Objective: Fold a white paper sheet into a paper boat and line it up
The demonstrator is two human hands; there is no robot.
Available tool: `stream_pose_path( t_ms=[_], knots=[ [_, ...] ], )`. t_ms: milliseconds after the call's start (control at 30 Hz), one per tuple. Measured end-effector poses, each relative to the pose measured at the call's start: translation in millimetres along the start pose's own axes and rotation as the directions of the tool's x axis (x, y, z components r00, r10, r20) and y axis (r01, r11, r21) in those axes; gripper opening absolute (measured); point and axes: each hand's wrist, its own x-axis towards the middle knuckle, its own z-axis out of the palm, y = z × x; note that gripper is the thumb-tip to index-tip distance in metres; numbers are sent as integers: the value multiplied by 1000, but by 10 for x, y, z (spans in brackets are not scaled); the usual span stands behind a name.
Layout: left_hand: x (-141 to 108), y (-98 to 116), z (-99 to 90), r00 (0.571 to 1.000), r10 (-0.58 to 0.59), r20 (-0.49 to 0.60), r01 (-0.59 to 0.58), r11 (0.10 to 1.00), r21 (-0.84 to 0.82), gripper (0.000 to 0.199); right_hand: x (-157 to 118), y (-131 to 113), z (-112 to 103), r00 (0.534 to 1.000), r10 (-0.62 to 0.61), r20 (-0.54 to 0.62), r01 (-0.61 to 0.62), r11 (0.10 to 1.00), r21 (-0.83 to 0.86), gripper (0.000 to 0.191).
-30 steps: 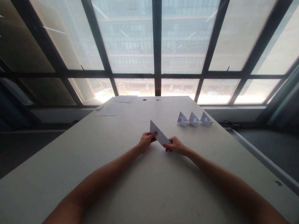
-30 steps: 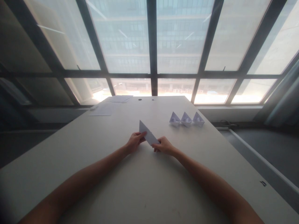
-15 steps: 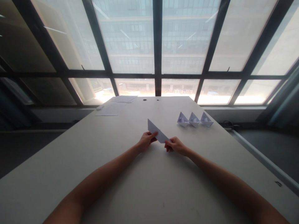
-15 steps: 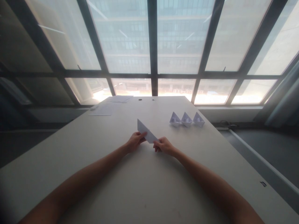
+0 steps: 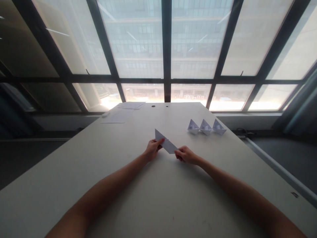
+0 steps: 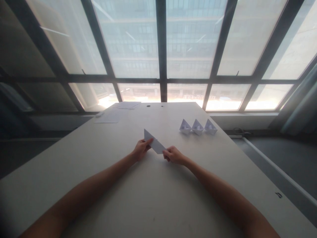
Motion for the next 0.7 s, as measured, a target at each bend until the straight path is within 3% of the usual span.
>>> stream_pose_path(
  t_ms=[500, 600, 700],
  knots=[
    [173, 121, -167, 969, 119, -219, -134, 989, -57, 19, 1, 8, -8, 999, -23, 33, 25, 998, -62, 40],
    [188, 128, -182, 973, 108, -205, -128, 988, -87, 17, -8, -2, -12, 999, -31, 39, 34, 996, -78, 40],
    [179, 120, -165, 992, 45, -119, -56, 994, -91, 15, -9, 4, 2, 999, -29, 30, 31, 997, -74, 39]
  ],
)
